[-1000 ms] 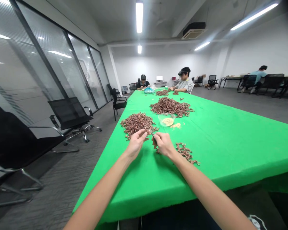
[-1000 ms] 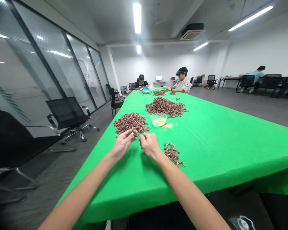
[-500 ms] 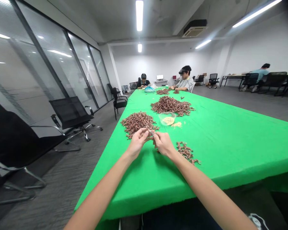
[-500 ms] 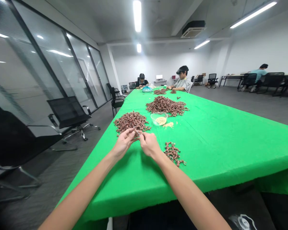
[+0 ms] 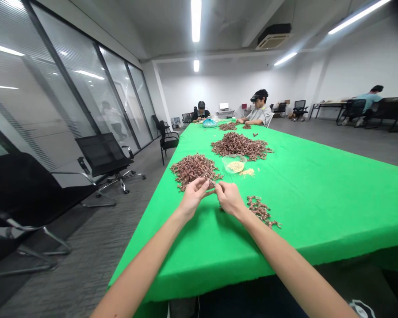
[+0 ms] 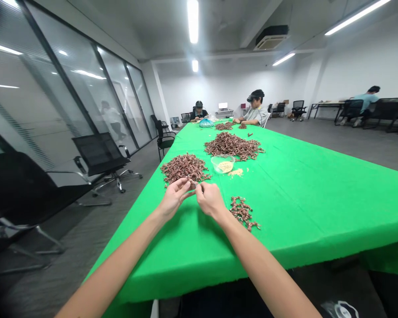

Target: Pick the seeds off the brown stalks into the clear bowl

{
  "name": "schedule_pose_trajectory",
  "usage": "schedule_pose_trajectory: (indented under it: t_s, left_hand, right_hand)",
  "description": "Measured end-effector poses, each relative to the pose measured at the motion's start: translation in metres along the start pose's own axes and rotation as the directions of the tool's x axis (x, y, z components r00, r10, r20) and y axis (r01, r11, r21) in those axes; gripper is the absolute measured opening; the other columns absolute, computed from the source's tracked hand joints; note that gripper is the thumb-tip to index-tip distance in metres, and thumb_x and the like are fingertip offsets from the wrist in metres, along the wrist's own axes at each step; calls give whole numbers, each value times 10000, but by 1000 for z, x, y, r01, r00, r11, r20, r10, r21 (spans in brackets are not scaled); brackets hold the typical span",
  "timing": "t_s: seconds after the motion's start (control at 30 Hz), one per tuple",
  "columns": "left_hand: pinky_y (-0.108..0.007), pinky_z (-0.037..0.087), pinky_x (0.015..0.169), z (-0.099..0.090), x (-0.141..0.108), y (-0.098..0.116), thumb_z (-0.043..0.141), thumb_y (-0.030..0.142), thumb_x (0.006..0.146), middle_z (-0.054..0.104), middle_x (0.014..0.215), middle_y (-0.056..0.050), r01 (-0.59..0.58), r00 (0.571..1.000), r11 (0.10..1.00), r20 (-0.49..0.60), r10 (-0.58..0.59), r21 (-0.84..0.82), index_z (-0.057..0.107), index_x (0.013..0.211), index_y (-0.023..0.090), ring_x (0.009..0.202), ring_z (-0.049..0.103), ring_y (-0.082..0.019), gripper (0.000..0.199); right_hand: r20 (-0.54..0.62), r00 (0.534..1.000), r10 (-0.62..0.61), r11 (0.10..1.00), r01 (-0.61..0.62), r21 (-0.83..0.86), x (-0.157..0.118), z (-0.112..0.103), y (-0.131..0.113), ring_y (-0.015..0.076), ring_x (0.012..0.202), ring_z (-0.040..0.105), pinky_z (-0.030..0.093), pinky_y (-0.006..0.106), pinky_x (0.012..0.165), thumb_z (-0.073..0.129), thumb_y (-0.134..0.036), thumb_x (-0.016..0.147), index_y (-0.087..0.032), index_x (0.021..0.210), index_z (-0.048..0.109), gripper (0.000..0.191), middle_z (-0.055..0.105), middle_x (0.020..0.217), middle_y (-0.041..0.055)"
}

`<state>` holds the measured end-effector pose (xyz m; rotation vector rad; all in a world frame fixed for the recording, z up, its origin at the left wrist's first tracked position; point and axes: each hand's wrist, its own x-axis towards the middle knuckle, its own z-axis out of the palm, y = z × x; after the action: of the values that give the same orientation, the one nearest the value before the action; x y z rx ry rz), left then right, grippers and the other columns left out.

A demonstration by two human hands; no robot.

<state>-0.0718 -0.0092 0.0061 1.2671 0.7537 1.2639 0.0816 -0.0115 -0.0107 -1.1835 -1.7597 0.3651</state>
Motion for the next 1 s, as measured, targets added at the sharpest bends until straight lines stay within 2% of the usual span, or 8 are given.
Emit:
schedule_pose_trajectory:
  t_s: [0.17,0.33,0.5,0.73,1.0]
  left_hand:
    - [-331,562,820,-8,1,0,748,419,785,731,1009,-120,58,995,996,-85,-53,64,686,998,122,916,703,-207,370]
    - [-258,540,730,-11,1,1,773,443,746,737,956,-101,99,984,990,-156,-82,105,723,978,134,787,708,-161,389]
    - [-256,534,692,-8,-3,4,771,480,737,743,1049,-141,158,975,979,-175,-135,127,724,1006,139,756,720,-170,437]
    - [-241,538,689,-9,-4,5,764,461,755,727,1114,-156,171,979,975,-140,-151,143,734,1021,131,845,739,-209,425]
    - [-233,539,644,-8,-4,3,806,385,725,743,1051,-154,179,974,976,-166,-157,124,716,1040,112,815,746,-224,426]
  right_hand:
    - [-48,998,30,999,-29,18,-1,-2,0,114,506,449,286,245,548,379,-367,938,-176,651,596,407,511,526,-8]
    - [-33,999,33,999,-31,39,-1,-2,2,117,507,459,289,245,547,391,-400,930,-178,689,610,394,518,534,-9]
    - [-16,999,30,999,-30,10,-2,1,4,113,504,444,281,248,548,397,-409,928,-185,653,561,390,521,537,-7]
    - [6,999,47,998,-47,-51,-4,3,3,119,532,480,283,248,571,410,-400,941,-192,675,547,364,584,584,7]
    - [27,999,20,993,-17,-116,-6,0,-3,134,576,540,302,250,600,436,-383,943,-191,745,599,321,651,656,29]
